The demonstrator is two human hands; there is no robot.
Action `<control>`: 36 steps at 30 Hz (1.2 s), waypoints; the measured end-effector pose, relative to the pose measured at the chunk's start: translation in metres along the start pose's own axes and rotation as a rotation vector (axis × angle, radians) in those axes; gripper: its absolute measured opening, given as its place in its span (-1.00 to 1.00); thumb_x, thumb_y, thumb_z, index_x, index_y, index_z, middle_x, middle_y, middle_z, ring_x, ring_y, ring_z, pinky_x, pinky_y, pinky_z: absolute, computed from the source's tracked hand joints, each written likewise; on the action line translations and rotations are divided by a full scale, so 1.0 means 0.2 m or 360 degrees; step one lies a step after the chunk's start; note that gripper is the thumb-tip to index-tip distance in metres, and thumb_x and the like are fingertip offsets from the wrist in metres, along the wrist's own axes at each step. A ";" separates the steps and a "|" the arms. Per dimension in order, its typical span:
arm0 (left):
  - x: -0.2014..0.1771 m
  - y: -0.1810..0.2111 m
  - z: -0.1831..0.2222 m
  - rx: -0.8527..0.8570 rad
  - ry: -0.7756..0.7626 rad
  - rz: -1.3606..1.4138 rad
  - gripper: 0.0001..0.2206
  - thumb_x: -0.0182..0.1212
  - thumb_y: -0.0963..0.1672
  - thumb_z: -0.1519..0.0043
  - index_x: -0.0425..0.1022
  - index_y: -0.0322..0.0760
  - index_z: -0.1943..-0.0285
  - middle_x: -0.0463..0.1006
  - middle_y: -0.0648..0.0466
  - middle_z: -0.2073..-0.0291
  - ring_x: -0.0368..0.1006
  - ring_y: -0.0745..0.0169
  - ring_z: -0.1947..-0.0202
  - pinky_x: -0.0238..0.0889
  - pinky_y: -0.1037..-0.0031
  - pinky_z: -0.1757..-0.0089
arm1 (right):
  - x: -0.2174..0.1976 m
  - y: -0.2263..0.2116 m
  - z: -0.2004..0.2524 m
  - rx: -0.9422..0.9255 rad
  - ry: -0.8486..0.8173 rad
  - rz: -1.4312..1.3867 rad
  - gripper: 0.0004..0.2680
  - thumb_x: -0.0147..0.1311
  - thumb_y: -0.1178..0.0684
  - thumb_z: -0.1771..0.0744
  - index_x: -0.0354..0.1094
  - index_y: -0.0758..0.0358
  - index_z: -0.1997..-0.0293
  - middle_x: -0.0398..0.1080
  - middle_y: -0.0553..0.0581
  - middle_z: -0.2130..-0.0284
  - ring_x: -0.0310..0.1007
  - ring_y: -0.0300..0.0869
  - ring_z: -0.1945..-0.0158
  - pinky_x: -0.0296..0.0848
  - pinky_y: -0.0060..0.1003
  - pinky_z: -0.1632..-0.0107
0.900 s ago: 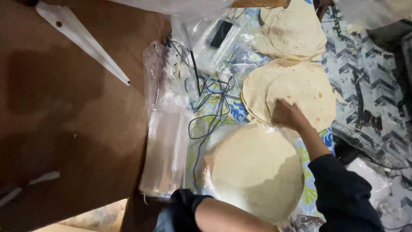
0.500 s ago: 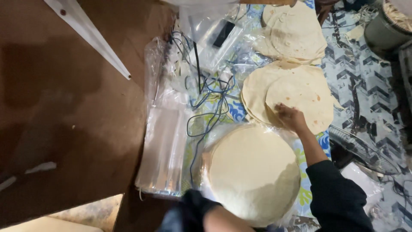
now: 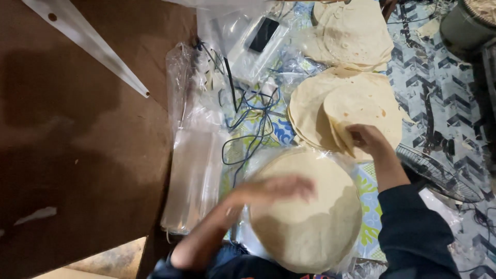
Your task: The person stacks rounds of flatbread and wraps the stacks in clear plastic sheets by hand.
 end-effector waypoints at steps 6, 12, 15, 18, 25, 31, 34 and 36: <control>-0.73 -0.34 -0.70 -0.0069 0.0595 -0.1622 -0.64 0.09 -0.10 -0.32 0.43 -0.23 -0.30 0.47 -0.10 -0.23 0.38 -0.04 -0.26 0.23 0.27 -0.21 | 0.06 0.05 -0.03 -0.0239 -0.0036 0.0085 -0.87 0.17 0.17 -0.32 0.47 0.47 0.17 0.47 0.20 0.41 0.45 -0.13 0.50 0.42 -0.27 0.39; -0.65 -0.27 -0.97 0.0281 0.0441 -0.2538 -0.45 0.21 -0.10 0.00 0.44 -0.21 -0.27 0.44 -0.01 -0.26 0.31 -0.08 -0.28 0.19 0.13 -0.13 | 0.14 -0.02 0.09 -0.0612 -0.0136 0.0613 -0.85 0.17 0.14 -0.30 0.55 0.46 0.18 0.49 0.10 0.46 0.45 -0.28 0.45 0.43 -0.35 0.38; -0.81 -0.59 -1.08 -0.0406 0.0200 -0.2662 -0.53 0.12 0.02 -0.23 0.41 -0.18 -0.31 0.44 0.01 -0.24 0.32 0.08 -0.29 0.17 0.20 -0.16 | 0.07 0.05 -0.06 -0.0634 -0.0058 0.0598 -0.84 0.25 0.06 -0.32 0.56 0.39 0.16 0.43 0.05 0.49 0.31 -0.29 0.49 0.27 -0.34 0.42; -1.04 -0.99 -1.19 -0.0208 0.0343 -0.2950 -0.46 0.11 -0.06 -0.15 0.40 -0.30 -0.35 0.43 -0.08 -0.26 0.35 0.11 -0.25 0.17 0.17 -0.07 | 0.14 -0.06 0.09 -0.0736 0.0239 0.1069 -0.85 0.23 0.02 -0.35 0.55 0.32 0.20 0.47 0.15 0.48 0.35 -0.16 0.48 0.34 -0.17 0.39; -0.91 -0.79 -1.12 -0.1013 0.0190 -0.2614 -0.60 0.12 0.01 -0.27 0.51 -0.15 -0.25 0.43 -0.19 -0.25 0.30 -0.06 -0.30 -0.22 -0.04 -0.35 | 0.05 -0.26 0.17 -0.1019 0.0938 0.1970 -0.79 -0.19 -0.08 -0.46 0.26 0.22 -0.03 0.47 0.50 0.41 0.45 0.39 0.35 0.35 0.28 0.32; -0.98 -0.82 -1.17 -0.0926 0.0419 -0.2555 -0.41 0.06 -0.12 -0.20 0.18 -0.16 -0.51 0.65 -0.11 0.01 0.57 -0.02 -0.05 -0.29 -0.24 -0.34 | -0.56 -0.45 0.06 -0.1340 0.1293 0.2268 -0.77 -0.25 -0.02 -0.50 0.24 0.34 -0.15 0.48 0.42 0.28 0.46 0.30 0.21 0.38 0.19 0.20; -0.96 -0.74 -1.14 -0.1022 0.0443 -0.2538 -0.48 0.07 -0.10 -0.24 0.25 -0.32 -0.42 0.66 -0.11 0.01 0.60 -0.05 -0.02 -0.36 -0.26 -0.36 | -0.68 -0.55 0.13 -0.1564 0.1846 0.3174 -0.63 -0.05 0.02 -0.32 0.28 0.36 -0.26 0.50 0.28 -0.04 0.47 0.11 -0.17 0.38 0.02 -0.03; -0.89 -0.63 -1.09 -0.1127 0.0407 -0.2361 -0.37 0.25 0.11 -0.16 0.32 -0.28 -0.31 0.60 -0.13 -0.04 0.53 -0.07 -0.10 -0.42 -0.24 -0.35 | -0.73 -0.65 0.24 -0.1510 0.1924 0.3023 -0.64 -0.01 0.09 -0.33 0.27 0.40 -0.28 0.49 0.32 -0.08 0.48 0.13 -0.20 0.41 0.01 -0.08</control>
Point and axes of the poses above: each hand's wrist, its own z-axis away from the middle knuckle, its own x-axis out of the palm, y = z × x, the point moved 7 cm from there along -z, towards the middle knuckle
